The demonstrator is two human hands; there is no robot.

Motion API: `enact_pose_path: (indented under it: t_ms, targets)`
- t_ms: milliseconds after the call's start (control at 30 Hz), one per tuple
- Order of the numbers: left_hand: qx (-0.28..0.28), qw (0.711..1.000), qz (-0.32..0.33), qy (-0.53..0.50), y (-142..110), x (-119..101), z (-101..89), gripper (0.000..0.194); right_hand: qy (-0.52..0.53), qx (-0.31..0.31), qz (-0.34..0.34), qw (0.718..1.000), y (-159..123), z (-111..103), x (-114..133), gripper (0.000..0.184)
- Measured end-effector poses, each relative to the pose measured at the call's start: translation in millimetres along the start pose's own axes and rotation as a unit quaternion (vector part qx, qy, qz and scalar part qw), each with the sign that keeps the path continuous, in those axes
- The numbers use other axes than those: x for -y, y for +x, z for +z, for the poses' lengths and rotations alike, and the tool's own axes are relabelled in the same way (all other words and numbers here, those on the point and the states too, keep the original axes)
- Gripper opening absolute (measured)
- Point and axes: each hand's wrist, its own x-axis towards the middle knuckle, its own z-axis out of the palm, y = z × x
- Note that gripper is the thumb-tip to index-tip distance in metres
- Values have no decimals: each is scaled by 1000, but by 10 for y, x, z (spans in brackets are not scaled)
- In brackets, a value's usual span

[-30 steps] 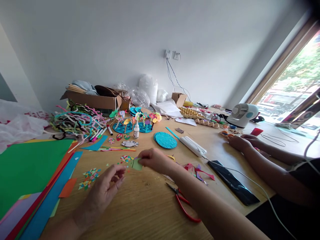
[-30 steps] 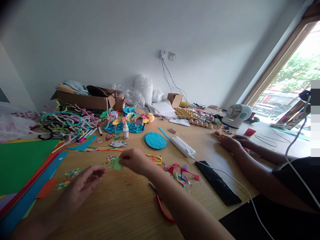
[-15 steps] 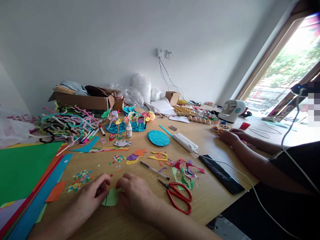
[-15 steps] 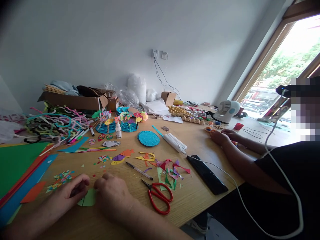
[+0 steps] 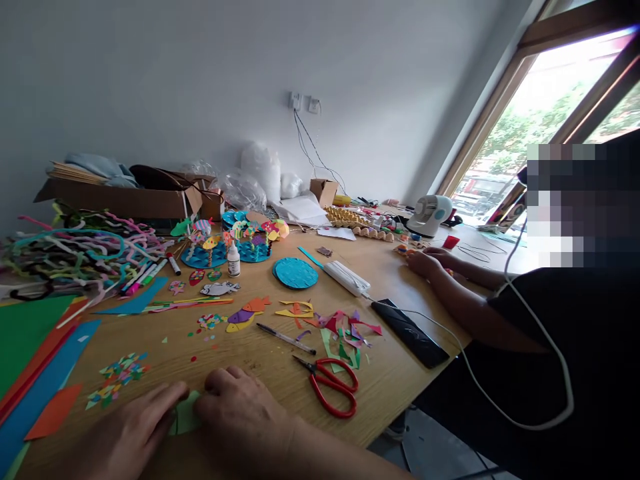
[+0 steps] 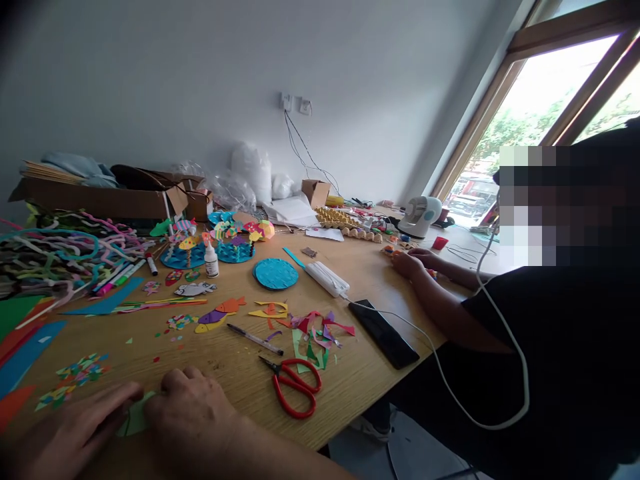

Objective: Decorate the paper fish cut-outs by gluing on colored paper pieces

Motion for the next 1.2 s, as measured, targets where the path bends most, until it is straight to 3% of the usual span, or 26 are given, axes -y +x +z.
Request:
enact_pose_path:
  t_ms: [200,300,567,800,1000,1067,1200]
  targets:
    - [13,1000,-3,3,17,-138,-111,32,63,-1,29,998,-249,-56,-59,12]
    - [24,999,-21,26,34,-274,-232,31,111,-7,70,991,-419,-135,-142,5]
    - [68,995,-37,61,107,-345,-384,27,175,0,183,967,-689,-363,-360,18]
    - [118,989,-10,91,245,-539,-433,30,96,28,163,981,-420,-565,-428,19]
    - [107,989,35,93,137,-525,-378,33,87,10,148,985,-75,-651,-607,20]
    - [82,992,62,66,80,-465,-371,31,140,-19,183,973,78,-619,-763,21]
    - [33,993,112,30,-3,-350,-359,26,252,-76,286,921,435,-482,-1131,28]
